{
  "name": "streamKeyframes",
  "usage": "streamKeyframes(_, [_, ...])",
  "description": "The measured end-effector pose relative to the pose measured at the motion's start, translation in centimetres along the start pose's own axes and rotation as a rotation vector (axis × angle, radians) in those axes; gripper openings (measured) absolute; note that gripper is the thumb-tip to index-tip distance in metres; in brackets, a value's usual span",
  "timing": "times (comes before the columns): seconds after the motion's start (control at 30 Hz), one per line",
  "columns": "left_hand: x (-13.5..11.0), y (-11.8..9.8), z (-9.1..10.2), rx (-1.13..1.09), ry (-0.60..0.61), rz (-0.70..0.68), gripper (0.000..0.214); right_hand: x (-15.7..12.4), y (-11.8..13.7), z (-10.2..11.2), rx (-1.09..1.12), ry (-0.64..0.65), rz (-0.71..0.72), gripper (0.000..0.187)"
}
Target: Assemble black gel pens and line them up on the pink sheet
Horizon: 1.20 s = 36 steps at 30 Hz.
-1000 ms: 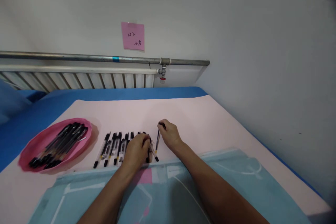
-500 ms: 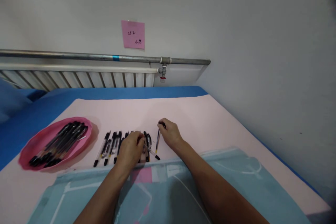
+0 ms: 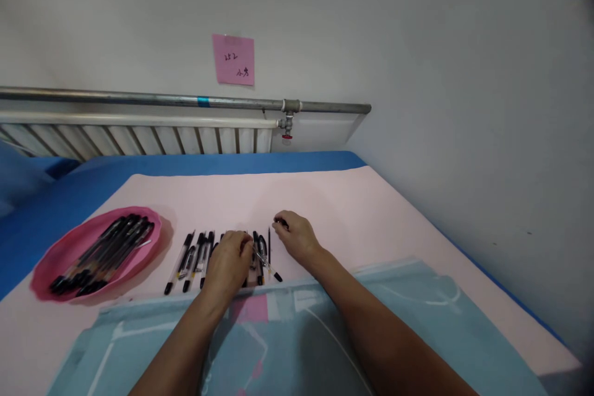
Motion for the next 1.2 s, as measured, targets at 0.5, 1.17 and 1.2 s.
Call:
streamKeyframes(0.5, [0.1, 0.2, -0.2, 0.022, 0.003, -0.012, 0.020, -1.4, 1.2, -2.6, -0.182, 0.302, -0.046, 0.009])
streamKeyframes(1.17, [0.1, 0.1, -1.0, 0.100, 0.117, -0.018, 0.021, -1.1, 1.2, -1.1, -0.344, 0.316, -0.160, 0.020])
streamKeyframes(1.2, [0.1, 0.1, -1.0, 0.110, 0.129, -0.017, 0.021, -1.2, 1.4, -1.1, -0.325, 0.324, -0.163, 0.021])
Point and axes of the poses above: each hand's wrist, its own x-axis towards the middle knuckle, its own z-axis out of the back of the hand, y = z × x, the point moved 7 cm from there along x, towards the middle knuckle, and after that the axes turned 14 degrees about x, right-handed, at the moved point
